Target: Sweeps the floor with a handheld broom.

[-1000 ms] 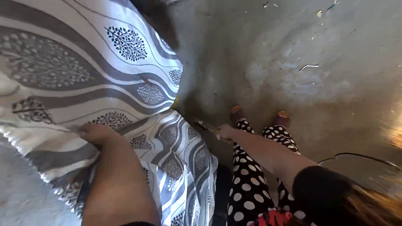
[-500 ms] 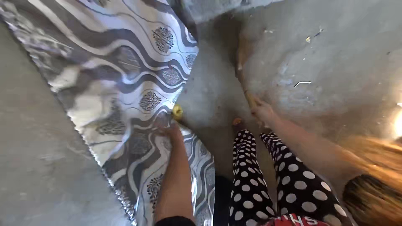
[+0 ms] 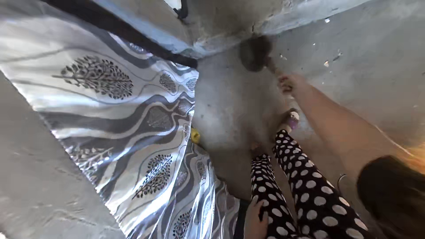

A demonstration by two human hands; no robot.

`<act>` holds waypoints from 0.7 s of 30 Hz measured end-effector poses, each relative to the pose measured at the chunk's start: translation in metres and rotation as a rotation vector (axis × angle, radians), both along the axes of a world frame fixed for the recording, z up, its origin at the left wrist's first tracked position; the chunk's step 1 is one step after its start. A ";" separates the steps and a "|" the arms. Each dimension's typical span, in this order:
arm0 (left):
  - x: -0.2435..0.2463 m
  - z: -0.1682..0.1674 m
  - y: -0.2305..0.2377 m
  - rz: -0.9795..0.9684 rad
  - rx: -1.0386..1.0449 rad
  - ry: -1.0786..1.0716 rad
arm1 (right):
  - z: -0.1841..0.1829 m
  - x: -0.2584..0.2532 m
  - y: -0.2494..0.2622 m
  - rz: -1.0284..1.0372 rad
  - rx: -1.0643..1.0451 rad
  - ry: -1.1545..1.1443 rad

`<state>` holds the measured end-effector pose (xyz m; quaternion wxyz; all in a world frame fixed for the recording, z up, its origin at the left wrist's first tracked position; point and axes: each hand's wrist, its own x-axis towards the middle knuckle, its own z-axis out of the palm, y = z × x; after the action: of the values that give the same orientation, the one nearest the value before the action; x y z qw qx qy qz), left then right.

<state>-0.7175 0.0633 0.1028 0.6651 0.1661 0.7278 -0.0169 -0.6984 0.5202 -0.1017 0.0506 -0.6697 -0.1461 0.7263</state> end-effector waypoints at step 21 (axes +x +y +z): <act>-0.346 -0.077 0.385 -0.850 0.307 0.825 | 0.016 -0.100 0.000 0.292 -0.107 0.039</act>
<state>-1.0636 0.4484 0.0254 0.2321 0.5156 0.7895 -0.2386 -0.7988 0.5204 -0.0858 -0.0886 -0.6288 -0.2020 0.7456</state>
